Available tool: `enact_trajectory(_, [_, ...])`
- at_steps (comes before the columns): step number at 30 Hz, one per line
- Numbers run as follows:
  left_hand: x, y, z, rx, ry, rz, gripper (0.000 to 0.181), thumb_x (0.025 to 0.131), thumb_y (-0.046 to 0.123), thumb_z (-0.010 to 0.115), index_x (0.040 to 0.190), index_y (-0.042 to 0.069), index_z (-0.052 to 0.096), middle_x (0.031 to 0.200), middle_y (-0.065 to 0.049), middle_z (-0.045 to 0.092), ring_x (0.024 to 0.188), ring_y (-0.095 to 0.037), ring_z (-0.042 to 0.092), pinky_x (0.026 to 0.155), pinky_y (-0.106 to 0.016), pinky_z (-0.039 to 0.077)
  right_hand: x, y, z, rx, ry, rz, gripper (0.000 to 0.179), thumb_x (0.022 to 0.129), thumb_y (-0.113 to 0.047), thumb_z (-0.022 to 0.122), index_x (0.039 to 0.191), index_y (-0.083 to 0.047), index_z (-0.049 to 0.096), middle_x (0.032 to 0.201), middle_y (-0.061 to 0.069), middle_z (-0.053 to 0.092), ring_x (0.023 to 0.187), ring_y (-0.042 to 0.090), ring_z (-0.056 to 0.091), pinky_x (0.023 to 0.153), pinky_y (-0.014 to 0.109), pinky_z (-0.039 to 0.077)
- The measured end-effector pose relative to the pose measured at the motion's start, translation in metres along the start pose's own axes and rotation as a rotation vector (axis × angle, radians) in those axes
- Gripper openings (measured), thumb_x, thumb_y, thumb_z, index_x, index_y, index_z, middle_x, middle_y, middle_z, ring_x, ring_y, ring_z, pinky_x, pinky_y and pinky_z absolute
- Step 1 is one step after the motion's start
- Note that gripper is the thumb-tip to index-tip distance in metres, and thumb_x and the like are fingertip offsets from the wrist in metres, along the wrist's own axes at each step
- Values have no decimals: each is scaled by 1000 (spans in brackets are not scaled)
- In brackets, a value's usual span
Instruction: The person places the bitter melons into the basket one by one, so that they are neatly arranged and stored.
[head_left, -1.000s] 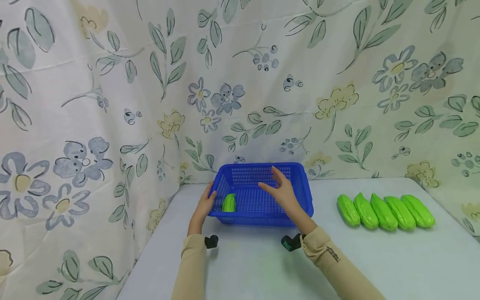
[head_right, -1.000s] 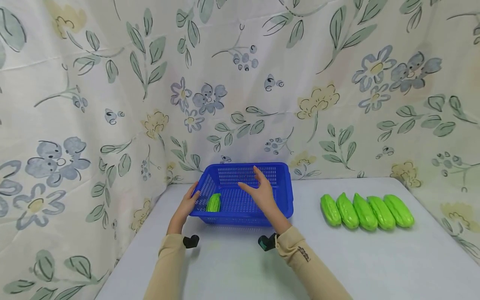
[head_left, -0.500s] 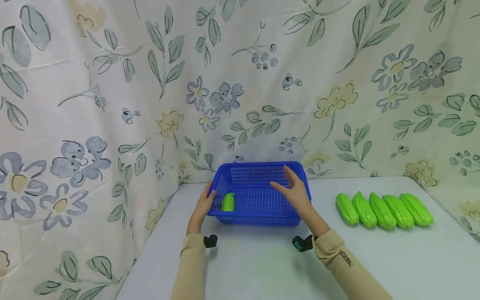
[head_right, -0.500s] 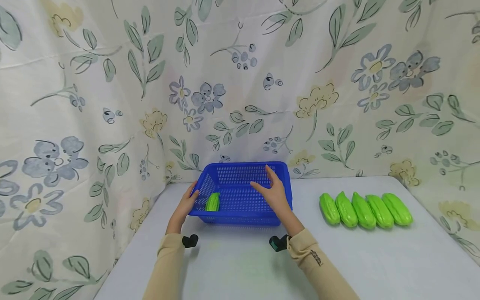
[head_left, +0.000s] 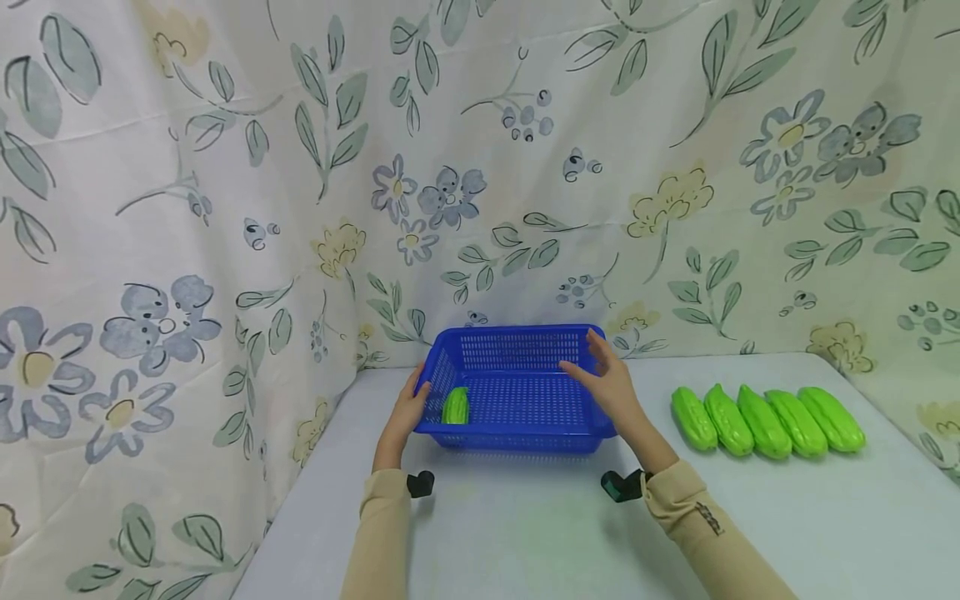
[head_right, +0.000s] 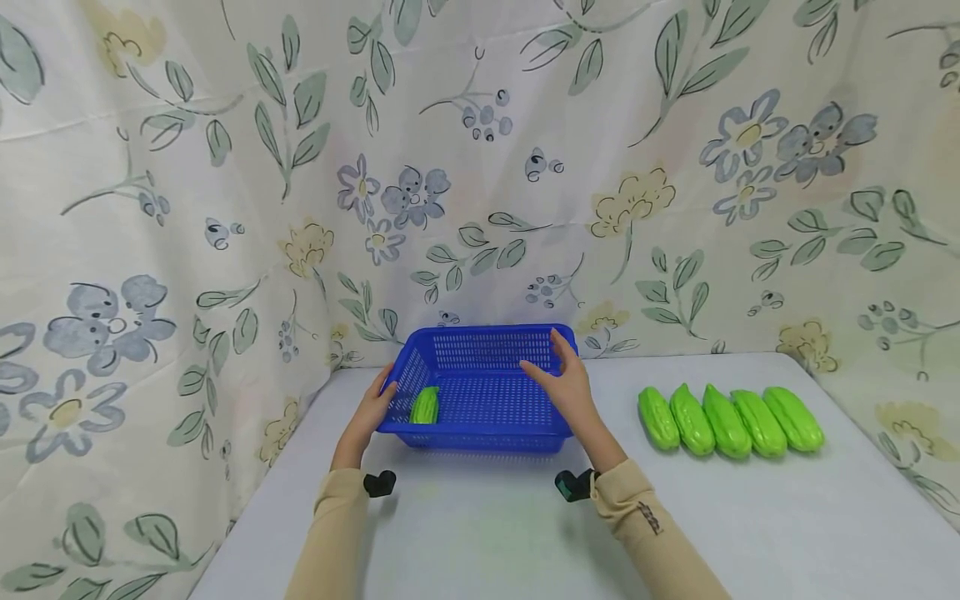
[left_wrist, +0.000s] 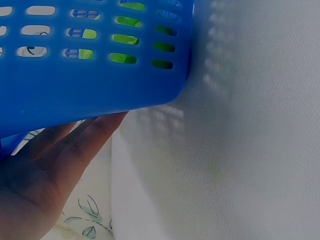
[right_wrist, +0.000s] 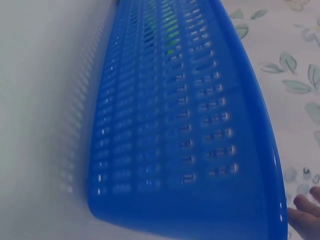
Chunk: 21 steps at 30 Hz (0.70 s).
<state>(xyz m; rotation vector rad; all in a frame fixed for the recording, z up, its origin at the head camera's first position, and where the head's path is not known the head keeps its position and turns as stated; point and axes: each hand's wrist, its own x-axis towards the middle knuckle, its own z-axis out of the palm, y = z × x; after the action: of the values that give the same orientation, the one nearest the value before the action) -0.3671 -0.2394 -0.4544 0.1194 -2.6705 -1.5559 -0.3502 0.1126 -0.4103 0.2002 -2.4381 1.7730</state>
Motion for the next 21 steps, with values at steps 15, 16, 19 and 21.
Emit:
enact_trajectory(15, [2,-2,1,-1,-4,8,54,107,28,34,158,19,16,163,-20,17,148,-47,16,117,-66,16,-2,10,-29,-38,51,2,91,91,-42,67,157,-10,13,163,14,21,151,34,22,122,49,23])
enact_trajectory(16, [2,-2,0,-3,-4,8,54,107,28,34,158,19,16,163,-20,17,148,-47,16,118,-66,16,-2,11,-30,-37,58,0,91,91,-41,67,157,-10,14,163,15,21,151,34,22,122,49,22])
enact_trajectory(19, [2,-2,0,-6,-6,8,54,107,29,33,158,19,16,163,-20,16,148,-47,15,117,-66,16,-2,14,-35,-36,82,-12,90,91,-40,68,157,-10,15,162,15,22,150,34,23,121,51,23])
enact_trajectory(21, [2,-2,0,-11,-7,7,55,107,29,34,158,19,16,163,-19,16,149,-46,15,118,-65,16,-2,16,-38,-29,99,-20,90,90,-38,69,157,-10,16,162,15,22,150,35,23,121,52,22])
